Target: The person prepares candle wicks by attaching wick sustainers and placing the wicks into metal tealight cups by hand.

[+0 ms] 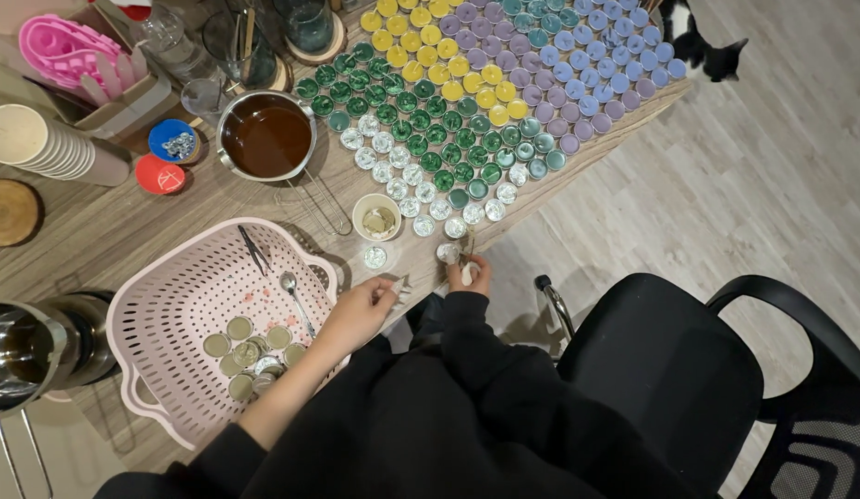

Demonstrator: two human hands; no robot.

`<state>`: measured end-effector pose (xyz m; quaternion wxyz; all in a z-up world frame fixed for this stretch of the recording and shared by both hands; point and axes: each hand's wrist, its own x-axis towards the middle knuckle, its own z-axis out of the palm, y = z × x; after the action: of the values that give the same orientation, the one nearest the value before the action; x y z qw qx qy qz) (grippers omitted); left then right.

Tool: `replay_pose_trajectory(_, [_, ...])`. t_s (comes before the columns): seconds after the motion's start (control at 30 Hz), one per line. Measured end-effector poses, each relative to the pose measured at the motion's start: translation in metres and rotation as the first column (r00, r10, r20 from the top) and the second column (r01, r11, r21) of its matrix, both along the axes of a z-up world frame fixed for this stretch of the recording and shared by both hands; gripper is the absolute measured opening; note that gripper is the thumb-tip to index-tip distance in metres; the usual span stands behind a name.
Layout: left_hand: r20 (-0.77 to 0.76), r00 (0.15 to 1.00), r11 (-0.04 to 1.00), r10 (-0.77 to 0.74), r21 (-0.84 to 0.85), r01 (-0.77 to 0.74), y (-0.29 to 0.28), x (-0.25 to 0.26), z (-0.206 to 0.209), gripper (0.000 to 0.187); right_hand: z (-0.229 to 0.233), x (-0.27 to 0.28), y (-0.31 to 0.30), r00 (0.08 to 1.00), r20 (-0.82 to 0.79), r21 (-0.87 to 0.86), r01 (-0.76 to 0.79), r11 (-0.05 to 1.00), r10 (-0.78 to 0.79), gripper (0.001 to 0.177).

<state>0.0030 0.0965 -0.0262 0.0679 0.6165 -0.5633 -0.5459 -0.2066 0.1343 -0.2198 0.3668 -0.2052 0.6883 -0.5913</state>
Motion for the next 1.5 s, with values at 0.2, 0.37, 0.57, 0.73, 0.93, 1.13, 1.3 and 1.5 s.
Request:
replay_pose_trajectory(0.2, [0.002,0.999,0.999,-0.046,-0.012,0.046,0.003,-0.007,-0.002,0.043,0.043,-0.002,0.006,0.993,-0.119,0.059,-0.009,0.998,0.016,0.036])
replay_pose_trajectory(0.37, [0.03,0.997,0.997,-0.07,0.01,0.07,0.004,-0.014,-0.006,0.043,0.054,-0.003,0.015,0.91,-0.394,0.203,-0.05,0.978,0.128,0.027])
replay_pose_trajectory(0.57, [0.013,0.998,0.998,-0.065,0.013,0.065,0.008,-0.015,-0.006,0.044,0.035,0.006,0.003,0.997,-0.044,-0.027,-0.066,0.997,0.065,0.029])
replay_pose_trajectory(0.73, [0.027,0.997,0.998,-0.067,0.0,0.067,0.013,-0.011,-0.006,0.043,0.033,0.009,-0.003,0.994,-0.019,-0.073,-0.113,0.991,0.111,0.028])
replay_pose_trajectory(0.93, [0.017,0.998,0.998,-0.053,0.036,0.052,0.018,-0.009,-0.007,0.041,0.054,0.009,-0.005,0.99,-0.069,0.027,-0.12,0.992,0.121,0.027])
replay_pose_trajectory(1.13, [-0.028,0.999,0.997,-0.033,-0.066,0.031,0.018,-0.012,0.004,0.04,0.097,0.006,-0.005,0.938,-0.3,0.219,-0.112,0.969,0.176,0.025])
replay_pose_trajectory(1.3, [-0.079,0.995,0.995,0.067,0.08,-0.061,0.006,-0.004,0.021,0.04,0.131,0.02,-0.028,0.79,-0.449,0.089,-0.425,0.901,0.417,0.025])
replay_pose_trajectory(1.5, [-0.097,0.982,0.986,0.161,0.069,-0.154,-0.005,0.012,0.029,0.038,0.172,0.065,-0.065,0.648,-0.386,0.303,-0.583,0.754,0.657,0.036])
